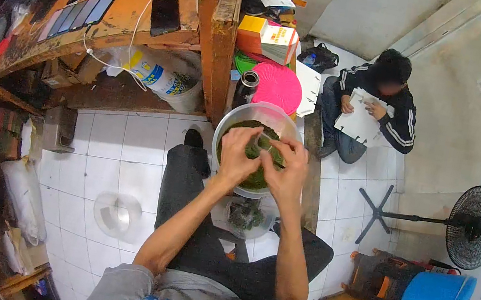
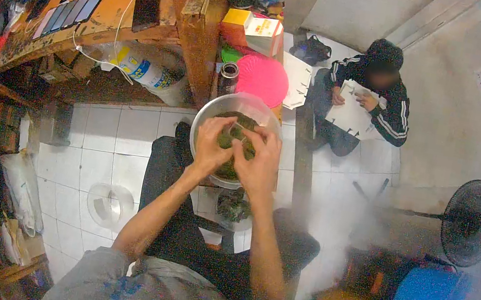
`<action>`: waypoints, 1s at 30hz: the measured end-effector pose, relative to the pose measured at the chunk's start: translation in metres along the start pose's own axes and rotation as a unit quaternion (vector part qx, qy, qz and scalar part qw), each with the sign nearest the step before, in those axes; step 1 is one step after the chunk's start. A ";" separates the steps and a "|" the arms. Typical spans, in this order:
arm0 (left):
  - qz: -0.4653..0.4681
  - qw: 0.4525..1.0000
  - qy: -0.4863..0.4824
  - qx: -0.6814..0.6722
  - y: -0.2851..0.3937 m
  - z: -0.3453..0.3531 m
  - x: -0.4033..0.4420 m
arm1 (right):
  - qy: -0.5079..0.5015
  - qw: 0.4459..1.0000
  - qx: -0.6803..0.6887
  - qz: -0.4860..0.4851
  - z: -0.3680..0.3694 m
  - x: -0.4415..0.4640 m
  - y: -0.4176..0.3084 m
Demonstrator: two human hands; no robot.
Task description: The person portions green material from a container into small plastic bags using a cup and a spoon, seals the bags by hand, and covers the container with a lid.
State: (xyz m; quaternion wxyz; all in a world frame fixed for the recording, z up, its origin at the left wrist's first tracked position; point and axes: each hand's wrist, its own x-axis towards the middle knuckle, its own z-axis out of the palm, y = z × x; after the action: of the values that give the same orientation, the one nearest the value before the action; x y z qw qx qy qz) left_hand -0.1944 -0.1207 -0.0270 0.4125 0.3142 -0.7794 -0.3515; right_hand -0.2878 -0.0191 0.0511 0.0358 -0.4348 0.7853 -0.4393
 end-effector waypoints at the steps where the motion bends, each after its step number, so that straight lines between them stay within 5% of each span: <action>1: 0.031 0.999 -0.003 0.008 -0.002 0.001 -0.001 | 0.013 0.997 -0.054 -0.054 0.005 0.003 -0.001; 8: -0.023 0.996 -0.008 -0.088 0.009 -0.019 0.005 | -0.013 0.997 -0.057 -0.051 -0.021 0.013 0.008; 10: -0.122 0.913 -0.145 -0.362 0.009 -0.022 0.014 | -0.091 0.991 0.083 0.059 -0.032 0.013 0.006; 12: -0.090 0.922 -0.181 -0.331 0.017 -0.027 0.014 | -0.056 0.996 0.075 0.012 -0.034 0.006 0.006; 14: -0.183 0.883 -0.186 -0.391 0.028 -0.027 0.013 | -0.032 0.993 0.102 0.052 -0.045 0.000 -0.008; 18: -0.213 0.861 -0.183 -0.425 0.049 -0.028 0.003 | 0.012 0.987 0.138 0.086 -0.052 -0.014 -0.012; 25: -0.178 0.920 -0.172 -0.302 0.078 -0.044 -0.026 | 0.021 0.979 0.177 0.096 -0.051 -0.055 -0.018; 28: -0.252 0.887 -0.247 -0.297 0.081 -0.049 -0.064 | 0.028 0.978 0.161 0.128 -0.061 -0.092 -0.023; 30: -0.215 0.897 -0.278 -0.270 0.074 -0.046 -0.093 | 0.030 0.982 0.128 0.135 -0.060 -0.128 -0.007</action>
State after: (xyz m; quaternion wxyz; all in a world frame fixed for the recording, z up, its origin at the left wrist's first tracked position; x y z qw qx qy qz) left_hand -0.1263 -0.0203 0.0128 0.1627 0.2405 -0.6510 -0.7013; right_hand -0.2306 0.1107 0.0510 0.1262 -0.3034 0.7748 -0.5401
